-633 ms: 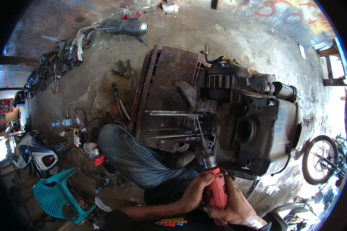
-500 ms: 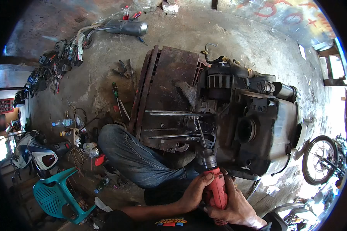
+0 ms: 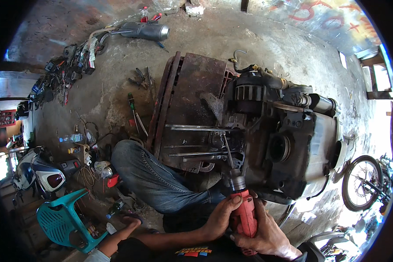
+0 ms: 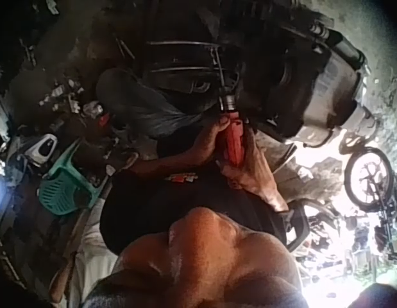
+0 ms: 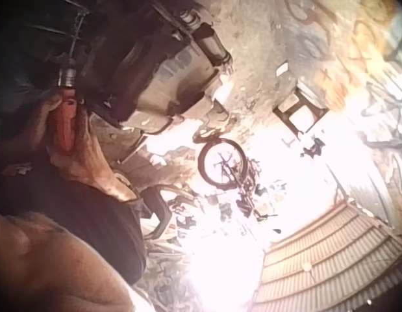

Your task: Repairing a motorcycle engine block using tools.

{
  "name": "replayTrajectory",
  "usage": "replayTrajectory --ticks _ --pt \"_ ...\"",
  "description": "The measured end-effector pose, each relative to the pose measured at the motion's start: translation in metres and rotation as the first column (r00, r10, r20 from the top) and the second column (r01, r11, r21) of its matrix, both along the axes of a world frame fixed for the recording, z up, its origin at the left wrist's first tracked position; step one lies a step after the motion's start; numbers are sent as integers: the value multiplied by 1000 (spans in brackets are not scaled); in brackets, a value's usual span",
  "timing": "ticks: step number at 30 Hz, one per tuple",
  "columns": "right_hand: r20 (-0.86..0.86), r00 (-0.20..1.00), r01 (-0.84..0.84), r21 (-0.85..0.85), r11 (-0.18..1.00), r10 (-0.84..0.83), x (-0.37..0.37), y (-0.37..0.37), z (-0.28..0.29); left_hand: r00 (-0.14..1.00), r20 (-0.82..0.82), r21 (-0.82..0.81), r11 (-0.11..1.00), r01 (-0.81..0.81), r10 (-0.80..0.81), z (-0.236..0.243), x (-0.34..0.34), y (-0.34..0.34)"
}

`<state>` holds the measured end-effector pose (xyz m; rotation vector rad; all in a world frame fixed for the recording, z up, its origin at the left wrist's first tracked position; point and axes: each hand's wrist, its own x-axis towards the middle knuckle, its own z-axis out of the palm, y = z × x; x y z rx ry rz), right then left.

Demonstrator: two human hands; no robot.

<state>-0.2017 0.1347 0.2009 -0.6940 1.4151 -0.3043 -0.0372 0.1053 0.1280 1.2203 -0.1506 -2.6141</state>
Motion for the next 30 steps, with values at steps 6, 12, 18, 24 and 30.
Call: replayTrajectory --ticks 6,12,18,24,30 --pt "-4 1000 -11 12 1000 11 0 0 2 1000 -6 1 1000 -2 2 0 0 0" --pt "11 1000 24 14 1000 -25 1 -1 2 1000 -3 -18 1000 -15 15 2 -2 -1" --pt "5 999 51 57 997 -51 2 -2 4 1000 13 -14 1000 8 -8 1 -1 -1" --pt "-26 999 43 43 998 -42 4 -3 5 1000 1 -19 1000 8 -8 -4 1 1" --pt "-36 997 69 31 997 -68 7 -4 9 1000 0 -58 998 19 -19 -9 4 3"
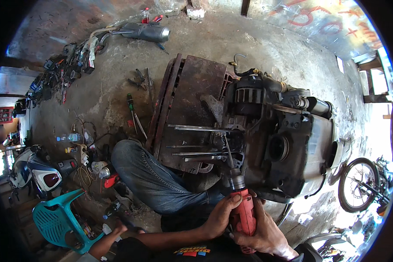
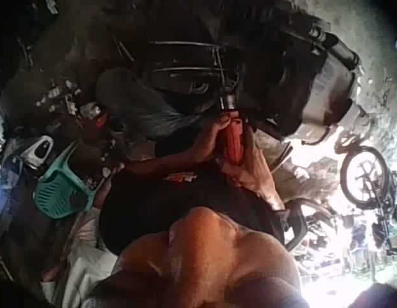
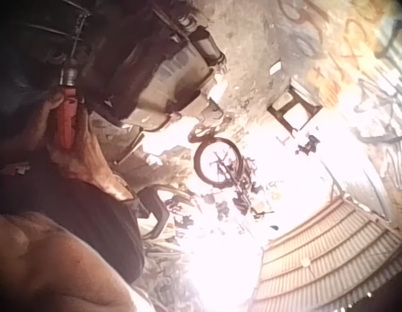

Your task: Repairing a motorcycle engine block using tools.

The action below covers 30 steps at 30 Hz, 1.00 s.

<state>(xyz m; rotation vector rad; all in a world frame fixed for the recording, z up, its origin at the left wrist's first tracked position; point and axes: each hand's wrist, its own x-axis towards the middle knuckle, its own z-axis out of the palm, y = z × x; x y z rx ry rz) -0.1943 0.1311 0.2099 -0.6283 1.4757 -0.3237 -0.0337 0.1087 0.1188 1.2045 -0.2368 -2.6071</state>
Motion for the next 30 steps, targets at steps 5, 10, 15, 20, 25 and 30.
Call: replayTrajectory --ticks 5,10,15,20,25,30 --pt "13 1000 17 9 1000 -17 2 6 -4 999 -34 -9 1000 -9 8 1 1 -2" --pt "72 993 102 -58 993 -98 5 16 -8 992 -127 -9 1000 16 -17 -2 3 -7" --pt "81 982 179 -72 981 -174 6 24 1 993 -87 -57 996 73 -77 1 2 -3" --pt "126 962 255 -100 962 -242 4 44 9 992 -43 -127 985 113 -119 11 -7 10" --pt "79 984 174 -210 962 -161 -4 58 -2 975 -153 -213 969 126 -161 17 -11 6" --pt "34 998 68 -229 971 -62 -6 52 -7 986 -107 -25 992 125 -127 20 -11 -5"
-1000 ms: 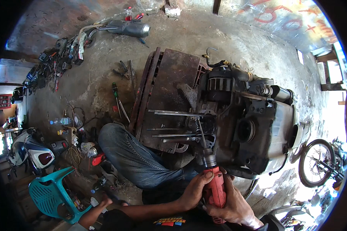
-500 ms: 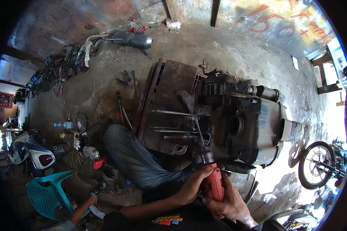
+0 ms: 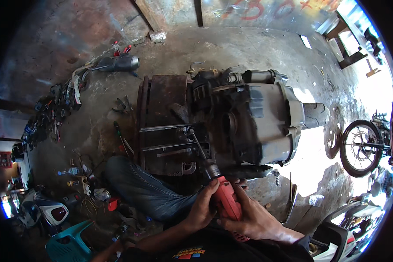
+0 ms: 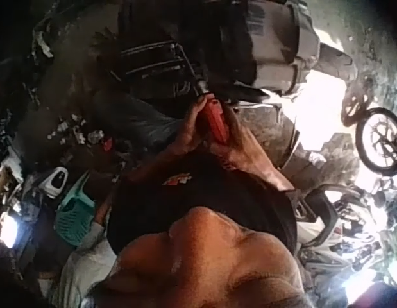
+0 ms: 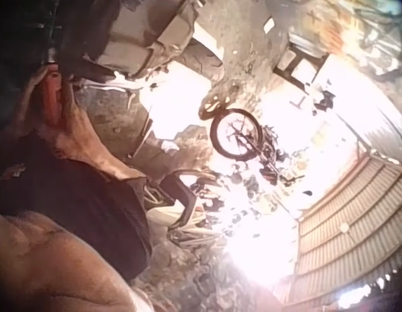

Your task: Repairing a motorcycle engine block using tools.

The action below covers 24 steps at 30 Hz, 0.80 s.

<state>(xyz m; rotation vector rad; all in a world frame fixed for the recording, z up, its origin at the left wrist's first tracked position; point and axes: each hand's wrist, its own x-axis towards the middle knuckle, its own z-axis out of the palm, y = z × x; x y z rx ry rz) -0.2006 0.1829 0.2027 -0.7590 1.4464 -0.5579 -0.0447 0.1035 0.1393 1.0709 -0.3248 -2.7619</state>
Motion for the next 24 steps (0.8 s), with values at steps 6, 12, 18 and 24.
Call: replayTrajectory --ticks 6,12,18,24 --pt "38 999 -14 31 999 13 -1 -16 3 991 -43 87 989 -119 123 0 -1 -4" --pt "-17 998 -60 5 998 60 -2 -24 1 992 31 41 991 -125 123 -1 1 -5" --pt "-11 997 -78 -30 997 78 -2 -24 -4 978 155 31 989 -144 138 3 -1 -4" --pt "-79 988 -135 -16 991 133 -1 -24 -5 980 126 39 986 -161 155 2 0 -3"
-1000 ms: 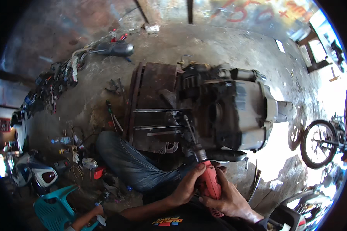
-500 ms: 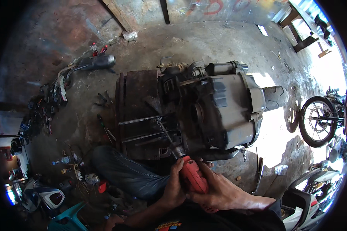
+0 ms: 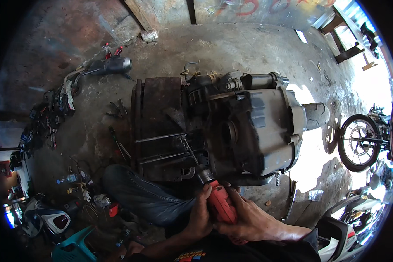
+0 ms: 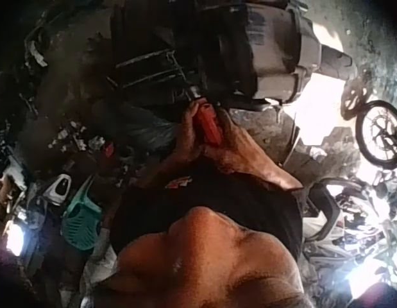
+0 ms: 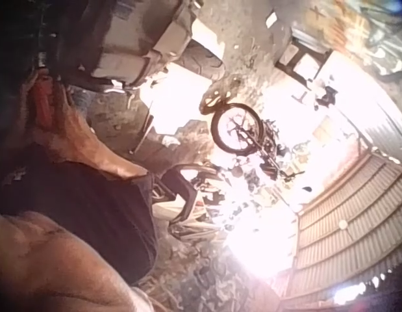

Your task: Repairing a motorcycle engine block using tools.

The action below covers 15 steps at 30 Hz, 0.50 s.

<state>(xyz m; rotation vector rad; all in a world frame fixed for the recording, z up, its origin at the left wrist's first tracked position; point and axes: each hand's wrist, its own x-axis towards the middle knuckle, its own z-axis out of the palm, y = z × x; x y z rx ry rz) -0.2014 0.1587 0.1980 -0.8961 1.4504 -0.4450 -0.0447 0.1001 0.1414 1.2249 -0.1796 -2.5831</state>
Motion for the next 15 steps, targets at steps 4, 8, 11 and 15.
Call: replayTrajectory --ticks 4,8,11,15 --pt "-30 999 -30 19 999 31 0 0 1 1000 11 -2 1000 -13 13 -3 1 3" --pt "61 997 43 17 999 -44 -1 -1 1 999 33 -25 1000 -6 7 -5 1 4" --pt "65 997 28 20 999 -30 -1 -1 0 999 35 -13 1000 -17 17 -5 1 5" --pt "5 1000 -6 2 1000 6 -2 -2 1 999 -9 17 999 -49 50 -6 -1 6"
